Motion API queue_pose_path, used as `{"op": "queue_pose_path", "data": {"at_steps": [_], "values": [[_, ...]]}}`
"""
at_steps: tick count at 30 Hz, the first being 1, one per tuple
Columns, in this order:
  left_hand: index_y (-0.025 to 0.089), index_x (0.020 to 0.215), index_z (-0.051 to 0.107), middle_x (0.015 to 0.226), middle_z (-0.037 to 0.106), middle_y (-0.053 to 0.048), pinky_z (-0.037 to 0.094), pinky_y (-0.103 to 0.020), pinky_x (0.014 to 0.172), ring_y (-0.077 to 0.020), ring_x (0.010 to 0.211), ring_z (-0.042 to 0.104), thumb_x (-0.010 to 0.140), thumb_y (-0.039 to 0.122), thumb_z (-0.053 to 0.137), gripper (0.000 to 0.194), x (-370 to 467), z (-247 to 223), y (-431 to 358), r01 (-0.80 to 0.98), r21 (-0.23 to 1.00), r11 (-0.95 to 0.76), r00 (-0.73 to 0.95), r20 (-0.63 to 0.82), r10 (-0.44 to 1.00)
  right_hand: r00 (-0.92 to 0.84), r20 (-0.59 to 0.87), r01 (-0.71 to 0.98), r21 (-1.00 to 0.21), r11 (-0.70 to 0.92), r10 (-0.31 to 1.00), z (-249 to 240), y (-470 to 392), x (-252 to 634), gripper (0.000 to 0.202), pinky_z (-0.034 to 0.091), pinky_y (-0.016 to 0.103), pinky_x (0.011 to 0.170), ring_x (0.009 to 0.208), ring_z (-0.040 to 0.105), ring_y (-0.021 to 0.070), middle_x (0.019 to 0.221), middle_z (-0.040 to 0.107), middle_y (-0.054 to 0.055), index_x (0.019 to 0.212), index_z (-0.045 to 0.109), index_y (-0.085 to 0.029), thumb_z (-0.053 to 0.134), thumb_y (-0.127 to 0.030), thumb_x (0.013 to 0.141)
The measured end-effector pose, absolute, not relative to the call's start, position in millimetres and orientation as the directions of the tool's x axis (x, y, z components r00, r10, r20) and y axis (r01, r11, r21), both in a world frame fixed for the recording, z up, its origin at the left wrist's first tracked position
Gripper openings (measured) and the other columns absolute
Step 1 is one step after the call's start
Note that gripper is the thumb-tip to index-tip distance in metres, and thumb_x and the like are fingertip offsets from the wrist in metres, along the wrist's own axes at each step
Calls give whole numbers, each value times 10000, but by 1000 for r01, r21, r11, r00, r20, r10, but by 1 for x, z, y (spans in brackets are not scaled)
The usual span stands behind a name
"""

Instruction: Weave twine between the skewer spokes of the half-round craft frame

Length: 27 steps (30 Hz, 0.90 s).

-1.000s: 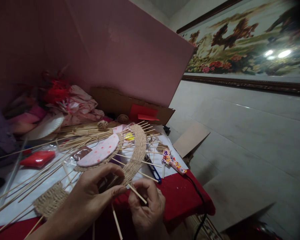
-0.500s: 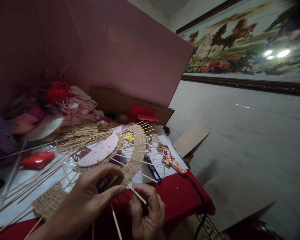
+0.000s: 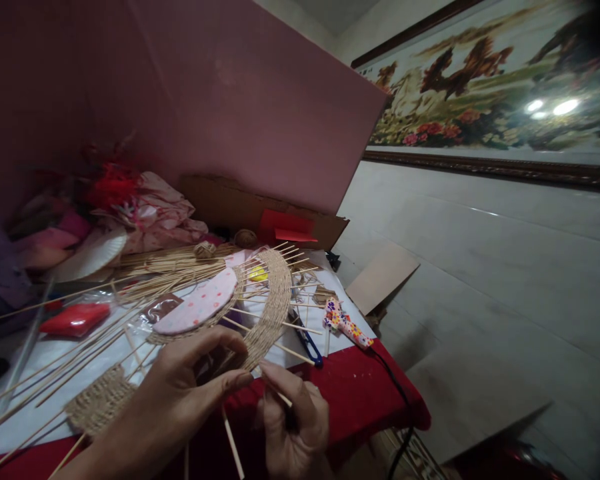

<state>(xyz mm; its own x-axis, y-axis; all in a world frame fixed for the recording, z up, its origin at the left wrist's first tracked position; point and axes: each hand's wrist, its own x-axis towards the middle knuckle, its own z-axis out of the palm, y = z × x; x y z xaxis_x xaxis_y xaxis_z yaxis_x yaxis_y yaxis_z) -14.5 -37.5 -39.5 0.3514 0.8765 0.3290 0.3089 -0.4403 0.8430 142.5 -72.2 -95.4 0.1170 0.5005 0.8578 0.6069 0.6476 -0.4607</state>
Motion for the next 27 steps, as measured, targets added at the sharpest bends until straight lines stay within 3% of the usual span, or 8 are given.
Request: {"op": "queue_pose_path", "data": {"at_steps": [5,11,16,18,21,24,27], "values": [[207,884,608,804,638,-29,479,-238,582,-149,687,580,789,346,582,169,-14,-39,-37,303,845,-440,362,325,874,63,849,628,-442,640,525,-96,-72,144,336,522,247,599,601,632,130,844,704,26,1123,577,-262,482,-128,830],[210,868,575,835,635,-30,477,-252,622,-157,733,582,801,388,566,190,-14,-38,-38,315,867,-386,380,257,889,41,850,612,-437,659,526,-100,-71,148,369,513,260,562,545,629,142,724,698,15,1157,555,-248,457,-114,828],[211,880,580,850,637,-30,472,-252,622,-156,734,579,795,393,573,201,-15,-39,-38,311,872,-378,374,253,892,36,859,651,-408,640,511,-102,-72,151,342,507,269,579,618,654,163,859,716,56,1167,557,-234,463,-165,846],[210,885,588,854,638,-30,472,-252,637,-160,749,582,794,396,575,208,-15,-39,-38,317,872,-374,375,247,893,78,861,659,-423,622,502,-103,-74,149,325,504,269,588,610,649,160,840,715,54,1172,559,-234,456,-204,865],[209,893,608,853,641,-31,471,-248,648,-165,772,584,791,396,580,215,-15,-40,-38,329,866,-376,366,250,896,275,813,658,-549,516,514,-106,-75,144,235,506,252,587,634,648,161,814,700,52,1070,603,-224,506,-245,857],[208,900,623,853,645,-35,465,-235,609,-159,746,580,788,383,583,212,-14,-39,-37,335,857,-392,352,272,896,457,714,497,-699,514,530,-104,-75,138,125,505,212,544,612,634,135,768,665,32,956,578,-212,558,-247,838],[207,905,633,836,648,-35,454,-225,566,-149,697,568,777,356,595,200,-14,-39,-37,339,847,-410,345,293,892,470,660,260,-738,623,585,-98,-75,134,94,528,209,600,689,652,124,799,663,20,978,508,-231,495,-247,886]]}}
